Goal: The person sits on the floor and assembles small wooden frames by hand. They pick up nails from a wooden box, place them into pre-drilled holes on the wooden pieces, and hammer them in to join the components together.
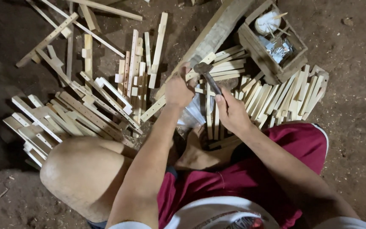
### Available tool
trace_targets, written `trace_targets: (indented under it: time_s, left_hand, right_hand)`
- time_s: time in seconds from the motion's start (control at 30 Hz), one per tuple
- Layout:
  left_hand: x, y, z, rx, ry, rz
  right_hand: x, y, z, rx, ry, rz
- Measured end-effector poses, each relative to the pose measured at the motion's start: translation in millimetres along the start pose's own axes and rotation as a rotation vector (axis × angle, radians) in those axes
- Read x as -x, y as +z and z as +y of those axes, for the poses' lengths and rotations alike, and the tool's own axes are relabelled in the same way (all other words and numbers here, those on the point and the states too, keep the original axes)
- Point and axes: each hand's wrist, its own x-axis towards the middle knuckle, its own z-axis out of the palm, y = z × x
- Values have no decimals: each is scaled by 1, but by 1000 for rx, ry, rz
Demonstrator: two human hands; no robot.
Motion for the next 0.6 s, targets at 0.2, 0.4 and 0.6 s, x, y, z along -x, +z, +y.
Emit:
trace_targets:
  time_s: [0.2,0.4,0.6]
  left_hand:
    - [-7,24,-18,-75,-63,-128]
    - [-7,20,-11,-37,-4,-70]
    - [-10,2,2,-135,-69,-146]
  right_hand:
    - [-5,4,0,-19,-92,19]
    - [19,25,70,-231,-286,209]
    - [-12,12,17,211,243,-130]
